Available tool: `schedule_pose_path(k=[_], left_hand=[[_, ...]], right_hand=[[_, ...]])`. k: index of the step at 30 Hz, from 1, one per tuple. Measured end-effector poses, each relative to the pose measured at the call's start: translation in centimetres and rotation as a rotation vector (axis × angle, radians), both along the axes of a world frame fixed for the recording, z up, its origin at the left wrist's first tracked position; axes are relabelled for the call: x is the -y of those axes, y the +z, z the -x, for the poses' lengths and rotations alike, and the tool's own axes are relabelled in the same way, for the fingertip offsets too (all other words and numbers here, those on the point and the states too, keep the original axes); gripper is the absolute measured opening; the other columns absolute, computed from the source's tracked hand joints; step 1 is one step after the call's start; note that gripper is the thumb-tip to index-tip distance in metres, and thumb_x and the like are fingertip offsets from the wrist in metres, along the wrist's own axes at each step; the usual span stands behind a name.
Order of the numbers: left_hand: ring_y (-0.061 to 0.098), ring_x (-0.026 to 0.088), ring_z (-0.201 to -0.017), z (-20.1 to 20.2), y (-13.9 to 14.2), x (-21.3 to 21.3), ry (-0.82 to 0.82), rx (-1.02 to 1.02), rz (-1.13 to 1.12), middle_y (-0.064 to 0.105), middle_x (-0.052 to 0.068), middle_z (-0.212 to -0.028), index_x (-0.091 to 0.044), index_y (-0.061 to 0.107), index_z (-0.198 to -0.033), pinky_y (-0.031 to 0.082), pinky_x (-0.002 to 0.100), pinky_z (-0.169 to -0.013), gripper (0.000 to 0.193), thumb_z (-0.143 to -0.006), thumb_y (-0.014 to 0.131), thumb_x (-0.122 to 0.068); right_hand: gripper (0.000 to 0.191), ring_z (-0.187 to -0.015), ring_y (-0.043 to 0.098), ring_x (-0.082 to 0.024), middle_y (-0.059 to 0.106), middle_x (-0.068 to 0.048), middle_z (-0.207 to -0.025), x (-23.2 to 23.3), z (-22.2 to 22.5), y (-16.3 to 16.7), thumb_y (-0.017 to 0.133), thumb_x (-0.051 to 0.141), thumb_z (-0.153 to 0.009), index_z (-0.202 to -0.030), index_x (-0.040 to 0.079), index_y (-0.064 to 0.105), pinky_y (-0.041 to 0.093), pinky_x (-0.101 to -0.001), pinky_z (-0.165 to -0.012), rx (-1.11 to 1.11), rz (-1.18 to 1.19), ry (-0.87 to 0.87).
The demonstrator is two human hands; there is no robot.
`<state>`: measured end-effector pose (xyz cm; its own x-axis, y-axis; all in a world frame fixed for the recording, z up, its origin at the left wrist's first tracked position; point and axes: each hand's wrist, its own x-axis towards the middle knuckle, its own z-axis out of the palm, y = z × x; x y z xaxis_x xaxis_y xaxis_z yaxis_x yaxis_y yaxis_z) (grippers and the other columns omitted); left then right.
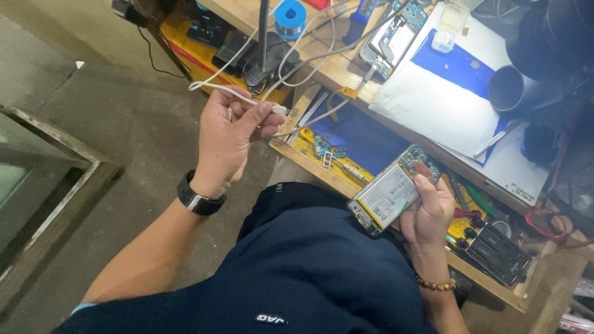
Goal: The person holds a disassembled smartphone and uses a small tool to manipulate internal components. They then connect a white charging cable to the phone's port to test the connection.
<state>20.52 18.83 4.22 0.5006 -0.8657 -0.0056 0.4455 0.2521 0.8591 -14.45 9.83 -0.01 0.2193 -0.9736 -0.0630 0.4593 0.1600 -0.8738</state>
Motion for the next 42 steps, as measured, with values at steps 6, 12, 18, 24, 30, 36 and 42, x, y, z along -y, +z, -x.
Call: schedule_pose_path(k=[6,12,18,24,30,36,42], left_hand=[[0.076,0.019,-0.104,-3.4,5.1,-0.4,0.222,0.795,0.291,0.071,0.017,-0.118,-0.001,0.055,-0.130,0.066,0.027,-0.085,0.015,-0.117,0.061,0.004],[0.070,0.022,-0.105,3.2,6.1,-3.4,-0.121,0.862,0.211,0.070,0.020,-0.113,0.004,0.069,-0.107,0.061,0.033,-0.090,0.014,-0.094,0.070,0.008],[0.075,0.026,-0.095,12.7,1.2,0.0,-0.430,-0.156,-0.112,0.074,0.019,-0.101,0.007,0.068,-0.107,0.065,0.036,-0.087,0.014,-0.093,0.071,0.003],[0.076,0.024,-0.100,14.9,-1.3,2.7,-0.576,-0.345,-0.207,0.075,0.020,-0.107,0.005,0.060,-0.108,0.064,0.034,-0.090,0.018,-0.094,0.069,-0.003],[0.075,0.022,-0.098,16.4,-1.7,2.6,-0.594,-0.290,-0.211,0.073,0.017,-0.109,0.005,0.066,-0.114,0.062,0.032,-0.089,0.024,-0.094,0.071,-0.007],[0.074,0.017,-0.101,16.6,-1.7,2.2,-0.555,-0.175,-0.126,0.076,0.016,-0.110,0.004,0.069,-0.112,0.060,0.030,-0.093,0.022,-0.093,0.074,-0.005],[0.073,0.017,-0.103,16.7,-2.2,2.1,-0.517,-0.115,-0.058,0.076,0.015,-0.113,0.001,0.071,-0.105,0.060,0.029,-0.095,0.011,-0.094,0.072,0.000]], right_hand=[[0.026,-0.109,0.069,-0.025,0.068,-0.018,-0.122,0.1,0.0,0.3,0.058,0.002,-0.102,-0.126,-0.008,0.060,0.057,-0.0385,-0.102,-0.008,-0.020,0.009],[0.032,-0.114,0.068,-0.030,0.067,-0.020,-0.123,1.1,0.8,1.4,0.057,0.007,-0.099,-0.129,-0.005,0.056,0.056,-0.0433,-0.105,0.069,-0.057,-0.072],[0.039,-0.117,0.067,-0.025,0.067,-0.013,-0.126,2.5,1.7,2.5,0.055,0.009,-0.099,-0.136,-0.003,0.056,0.052,-0.0427,-0.109,0.173,-0.129,-0.239],[0.039,-0.120,0.066,-0.023,0.068,-0.011,-0.127,2.6,2.2,1.5,0.053,0.011,-0.101,-0.138,-0.002,0.056,0.050,-0.0403,-0.111,0.158,-0.081,-0.267],[0.038,-0.119,0.066,-0.023,0.067,-0.012,-0.126,2.4,2.9,0.5,0.052,0.013,-0.102,-0.136,-0.003,0.056,0.050,-0.0409,-0.110,0.172,-0.094,-0.244],[0.038,-0.119,0.066,-0.022,0.068,-0.011,-0.125,2.1,2.9,0.5,0.052,0.013,-0.102,-0.137,-0.002,0.057,0.051,-0.0414,-0.110,0.158,-0.107,-0.257],[0.034,-0.119,0.066,-0.023,0.068,-0.012,-0.125,2.1,3.0,0.4,0.053,0.011,-0.103,-0.134,-0.002,0.057,0.052,-0.0418,-0.110,0.175,-0.096,-0.258]])
